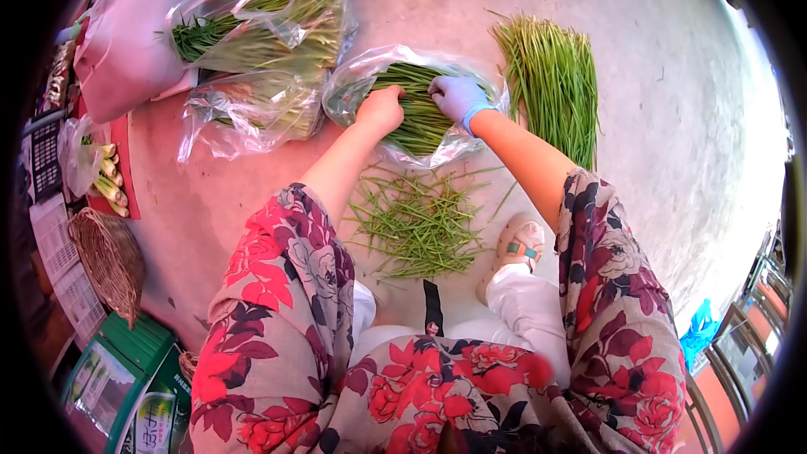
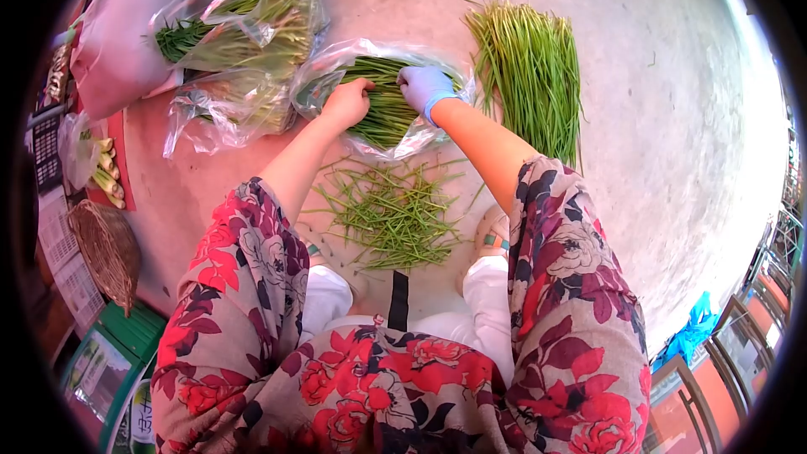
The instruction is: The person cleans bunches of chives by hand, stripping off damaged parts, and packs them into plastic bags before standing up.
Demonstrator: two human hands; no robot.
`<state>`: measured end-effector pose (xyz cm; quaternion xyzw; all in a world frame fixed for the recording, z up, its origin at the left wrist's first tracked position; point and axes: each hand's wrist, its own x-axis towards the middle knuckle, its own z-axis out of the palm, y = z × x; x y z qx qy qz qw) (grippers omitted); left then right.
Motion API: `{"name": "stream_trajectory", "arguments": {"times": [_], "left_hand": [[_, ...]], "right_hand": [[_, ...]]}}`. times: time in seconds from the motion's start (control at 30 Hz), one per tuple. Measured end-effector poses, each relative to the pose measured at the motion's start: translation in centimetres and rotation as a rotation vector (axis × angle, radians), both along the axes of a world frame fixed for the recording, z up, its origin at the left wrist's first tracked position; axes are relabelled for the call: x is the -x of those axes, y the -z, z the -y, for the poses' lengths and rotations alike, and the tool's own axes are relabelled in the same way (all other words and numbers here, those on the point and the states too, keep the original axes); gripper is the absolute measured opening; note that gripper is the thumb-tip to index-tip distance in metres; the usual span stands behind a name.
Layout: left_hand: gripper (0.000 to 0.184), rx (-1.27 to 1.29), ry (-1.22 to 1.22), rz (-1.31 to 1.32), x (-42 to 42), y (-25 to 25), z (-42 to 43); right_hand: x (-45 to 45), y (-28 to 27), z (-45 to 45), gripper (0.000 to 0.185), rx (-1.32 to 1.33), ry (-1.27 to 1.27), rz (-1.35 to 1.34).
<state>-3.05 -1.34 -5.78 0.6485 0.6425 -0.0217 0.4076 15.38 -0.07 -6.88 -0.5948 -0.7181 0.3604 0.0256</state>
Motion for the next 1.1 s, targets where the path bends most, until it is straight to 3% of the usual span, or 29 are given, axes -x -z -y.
{"name": "stream_trajectory", "arguments": {"times": [0.13, 0.6, 0.8, 1.0, 1.1], "left_hand": [[0.031, -0.095, -0.010, 0.045, 0.4, 1.0, 0.3], [0.032, 0.010, 0.023, 0.024, 0.0, 0.2, 0.1], [0.032, 0.014, 0.024, 0.010, -0.2, 0.0, 0.1], [0.031, -0.003, 0.045, 0.016, -0.2, 0.1, 0.3], [0.031, 0.014, 0.053, 0.012, -0.4, 0.1, 0.2]], "right_hand": [[0.5, -0.6, 0.5, 0.015, -0.018, -0.082, 0.088], [0.4, 1.1, 1.3, 0.016, -0.260, -0.129, 0.232], [0.3, -0.2, 1.9, 0.015, -0.248, -0.144, 0.175], [0.1, 0.5, 1.8, 0.016, -0.280, -0.253, 0.266], [0.4, 0.2, 1.5, 0.016, -0.226, -0.188, 0.294]]}}
